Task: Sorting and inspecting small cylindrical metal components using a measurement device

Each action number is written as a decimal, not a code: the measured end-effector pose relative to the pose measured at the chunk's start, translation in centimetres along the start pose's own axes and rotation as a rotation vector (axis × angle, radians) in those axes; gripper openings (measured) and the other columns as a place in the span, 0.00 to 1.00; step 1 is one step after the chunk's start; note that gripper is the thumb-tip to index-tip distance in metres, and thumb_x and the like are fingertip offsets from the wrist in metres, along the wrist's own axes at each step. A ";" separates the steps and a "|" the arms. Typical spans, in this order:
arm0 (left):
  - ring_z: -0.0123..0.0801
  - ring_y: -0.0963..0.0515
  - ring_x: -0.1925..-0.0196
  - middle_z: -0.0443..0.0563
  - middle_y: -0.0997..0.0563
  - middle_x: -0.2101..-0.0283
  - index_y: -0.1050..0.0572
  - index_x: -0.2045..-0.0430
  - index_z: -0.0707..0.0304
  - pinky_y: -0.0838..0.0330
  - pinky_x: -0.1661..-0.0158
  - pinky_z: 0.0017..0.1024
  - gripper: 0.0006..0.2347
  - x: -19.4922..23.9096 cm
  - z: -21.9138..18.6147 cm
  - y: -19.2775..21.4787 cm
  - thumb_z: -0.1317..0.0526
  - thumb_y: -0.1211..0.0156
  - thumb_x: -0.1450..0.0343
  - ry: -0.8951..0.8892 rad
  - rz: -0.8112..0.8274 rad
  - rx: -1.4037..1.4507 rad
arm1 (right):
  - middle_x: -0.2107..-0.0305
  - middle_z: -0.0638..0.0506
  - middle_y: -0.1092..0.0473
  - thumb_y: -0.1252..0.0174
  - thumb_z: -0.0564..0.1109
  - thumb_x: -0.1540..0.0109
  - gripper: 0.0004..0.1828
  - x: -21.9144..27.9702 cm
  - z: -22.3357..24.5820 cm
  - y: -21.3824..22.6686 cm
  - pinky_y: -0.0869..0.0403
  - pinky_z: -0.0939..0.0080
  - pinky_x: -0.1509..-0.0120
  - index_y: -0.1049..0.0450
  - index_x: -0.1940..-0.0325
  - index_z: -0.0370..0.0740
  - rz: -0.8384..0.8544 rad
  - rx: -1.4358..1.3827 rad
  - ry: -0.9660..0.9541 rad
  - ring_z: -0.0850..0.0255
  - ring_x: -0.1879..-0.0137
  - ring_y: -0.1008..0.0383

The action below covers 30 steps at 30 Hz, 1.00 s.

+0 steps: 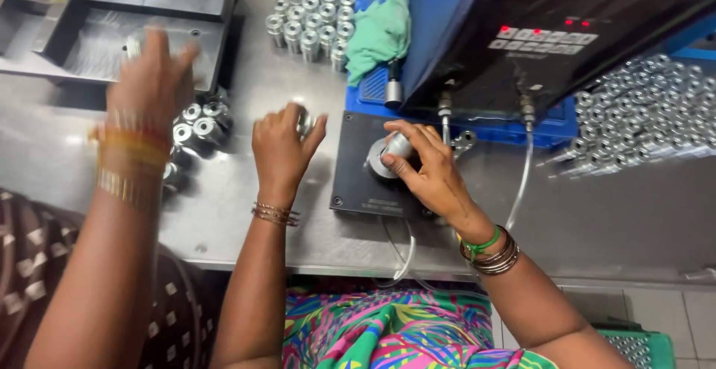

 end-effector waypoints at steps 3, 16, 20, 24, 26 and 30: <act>0.42 0.24 0.68 0.51 0.23 0.73 0.24 0.71 0.62 0.35 0.55 0.43 0.14 3.8 3.8 -0.6 0.50 0.32 0.27 0.173 0.226 -0.221 | 0.55 0.50 0.24 0.36 0.48 0.36 0.23 -0.3 0.1 -0.4 0.30 0.56 0.46 0.28 0.38 0.41 0.008 0.092 0.050 0.55 0.50 0.29; 0.44 0.31 0.44 0.53 0.27 0.52 0.22 0.61 0.56 0.41 0.46 0.44 0.10 2.0 -0.2 1.1 0.54 0.32 0.29 0.144 0.007 -0.252 | 0.50 0.49 0.28 0.35 0.46 0.37 0.23 -0.2 1.9 0.0 0.38 0.43 0.32 0.27 0.39 0.44 0.036 0.425 0.297 0.48 0.42 0.30; 0.42 0.28 0.51 0.51 0.25 0.55 0.22 0.60 0.58 0.38 0.52 0.42 0.11 -0.3 -5.4 1.9 0.53 0.32 0.28 0.098 -0.002 -0.011 | 0.49 0.48 0.28 0.36 0.47 0.37 0.23 0.4 2.7 0.2 0.38 0.43 0.35 0.28 0.37 0.44 0.050 0.423 0.257 0.48 0.41 0.30; 0.38 0.25 0.58 0.47 0.24 0.60 0.23 0.61 0.59 0.37 0.56 0.38 0.10 -1.5 -8.9 3.2 0.54 0.34 0.27 0.028 -0.021 0.180 | 0.50 0.48 0.26 0.36 0.46 0.36 0.21 0.5 1.3 -0.3 0.32 0.49 0.37 0.28 0.39 0.44 -0.016 0.322 0.268 0.48 0.41 0.30; 0.37 0.25 0.57 0.46 0.24 0.60 0.24 0.60 0.59 0.36 0.57 0.36 0.10 -1.2 -9.3 3.7 0.55 0.34 0.26 0.006 -0.046 0.223 | 0.50 0.48 0.26 0.35 0.45 0.36 0.21 0.8 0.2 -0.9 0.30 0.50 0.38 0.28 0.40 0.44 -0.035 0.274 0.271 0.49 0.42 0.29; 0.36 0.26 0.58 0.47 0.25 0.61 0.24 0.60 0.59 0.34 0.55 0.36 0.08 -0.1 -8.6 4.1 0.57 0.35 0.26 0.025 -0.044 0.269 | 0.52 0.48 0.25 0.34 0.44 0.36 0.21 1.4 -1.2 -1.6 0.28 0.52 0.40 0.28 0.41 0.43 -0.093 0.194 0.251 0.50 0.45 0.28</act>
Point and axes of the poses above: each hand's wrist, its own x-axis away from the middle knuckle, its own y-axis out of the back of the hand, z = x × y, the point moved 1 cm from there along -x, towards the middle knuckle
